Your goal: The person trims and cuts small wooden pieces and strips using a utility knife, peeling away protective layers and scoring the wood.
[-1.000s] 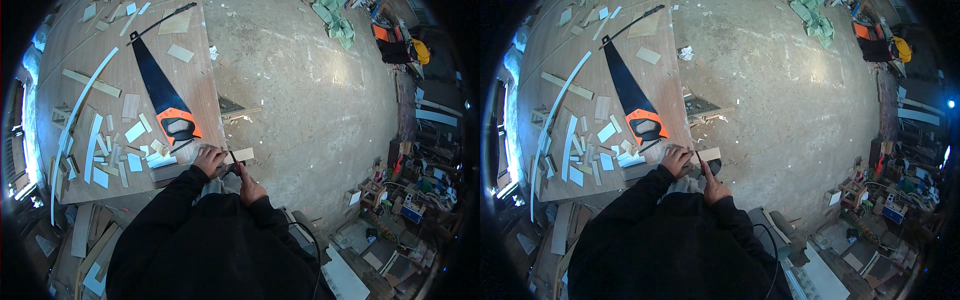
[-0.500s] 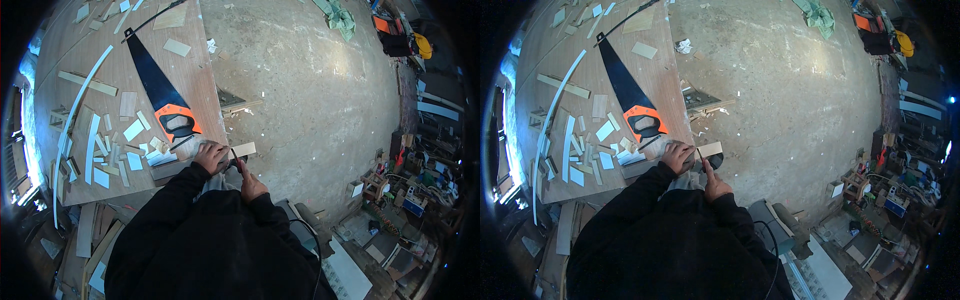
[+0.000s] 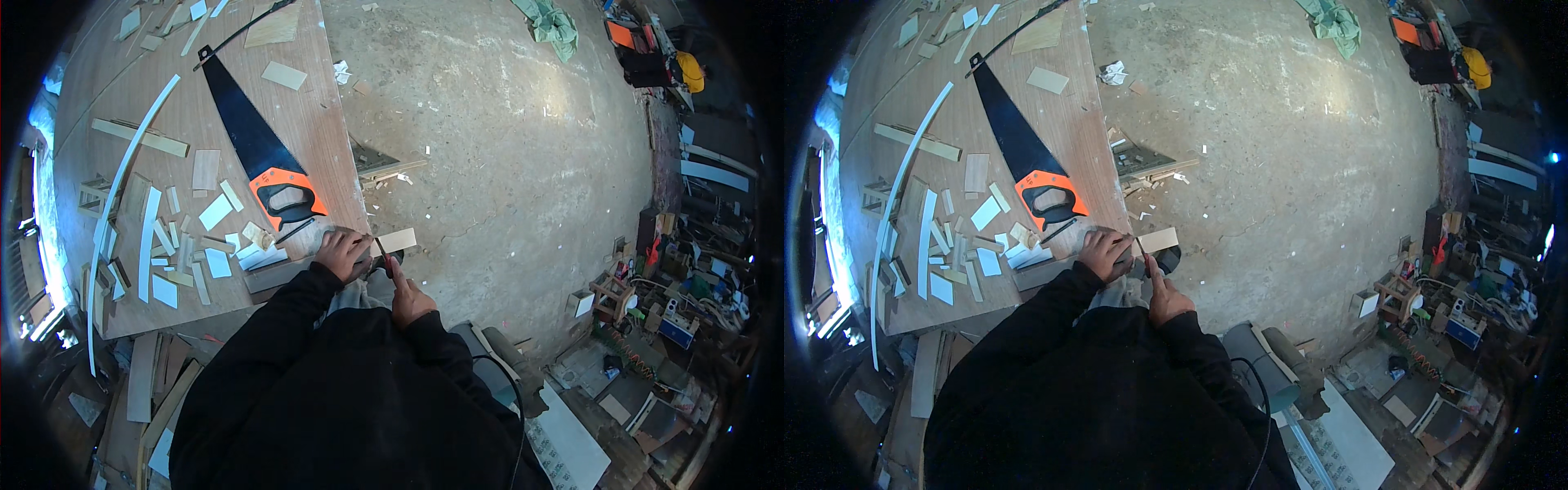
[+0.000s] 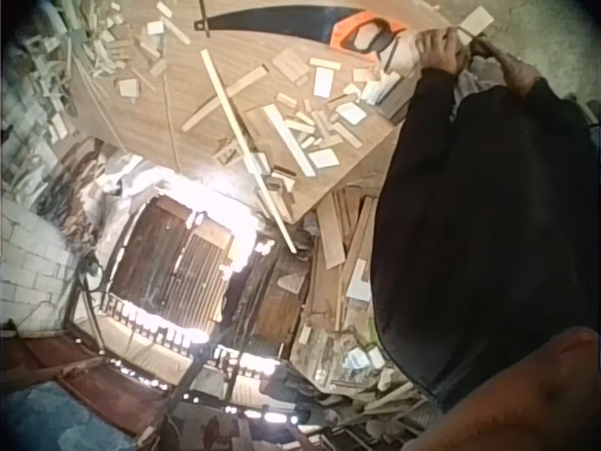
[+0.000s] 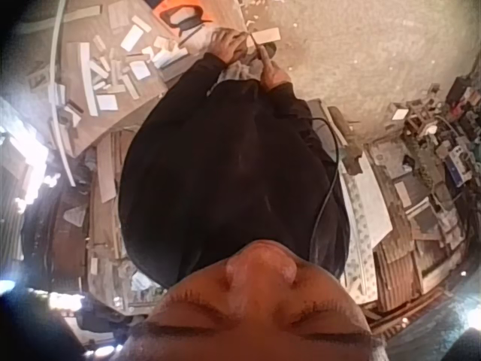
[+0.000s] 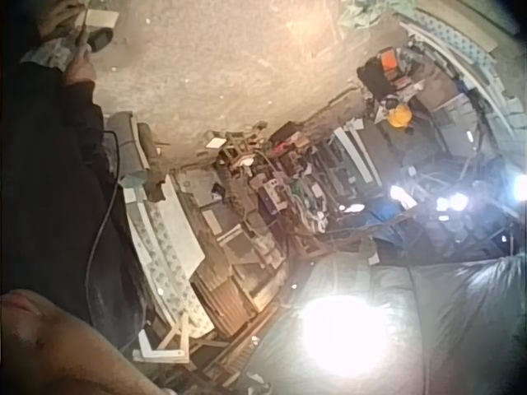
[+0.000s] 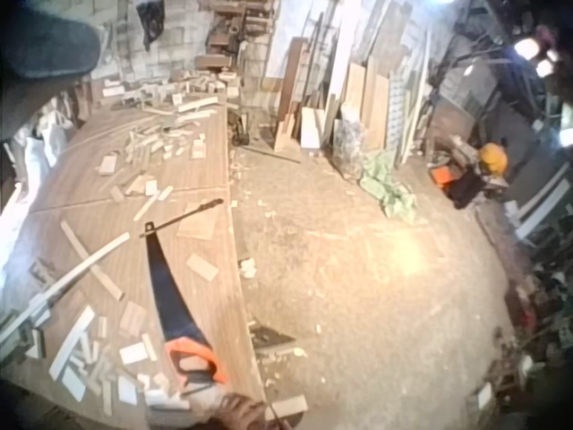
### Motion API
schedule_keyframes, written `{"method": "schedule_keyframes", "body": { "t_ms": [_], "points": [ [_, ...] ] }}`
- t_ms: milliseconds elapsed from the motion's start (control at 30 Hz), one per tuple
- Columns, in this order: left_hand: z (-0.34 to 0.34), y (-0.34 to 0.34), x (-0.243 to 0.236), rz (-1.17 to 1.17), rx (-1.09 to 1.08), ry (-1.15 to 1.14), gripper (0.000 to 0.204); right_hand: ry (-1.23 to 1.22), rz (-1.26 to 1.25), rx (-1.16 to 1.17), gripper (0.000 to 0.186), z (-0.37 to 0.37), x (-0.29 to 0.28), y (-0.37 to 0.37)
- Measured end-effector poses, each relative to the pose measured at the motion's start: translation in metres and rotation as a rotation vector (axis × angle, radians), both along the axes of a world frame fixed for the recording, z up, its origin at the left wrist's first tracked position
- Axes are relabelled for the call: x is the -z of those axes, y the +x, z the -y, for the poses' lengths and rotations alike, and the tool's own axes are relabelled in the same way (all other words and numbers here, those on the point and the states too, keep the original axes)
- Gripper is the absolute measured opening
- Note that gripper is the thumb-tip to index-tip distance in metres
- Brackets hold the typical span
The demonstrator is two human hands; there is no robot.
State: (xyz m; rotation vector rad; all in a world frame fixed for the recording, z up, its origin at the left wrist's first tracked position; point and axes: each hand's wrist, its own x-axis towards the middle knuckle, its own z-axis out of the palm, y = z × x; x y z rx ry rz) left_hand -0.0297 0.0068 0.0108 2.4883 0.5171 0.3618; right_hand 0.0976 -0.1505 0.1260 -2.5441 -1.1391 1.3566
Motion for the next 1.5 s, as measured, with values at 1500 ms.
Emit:
{"method": "schedule_keyframes", "body": {
  "t_ms": [1500],
  "points": [
    [0.000,-0.001,0.006,0.003,0.016,-0.044,0.030,-0.020,0.366,-0.243,0.079,-0.008,0.019,-0.039]
  ]
}}
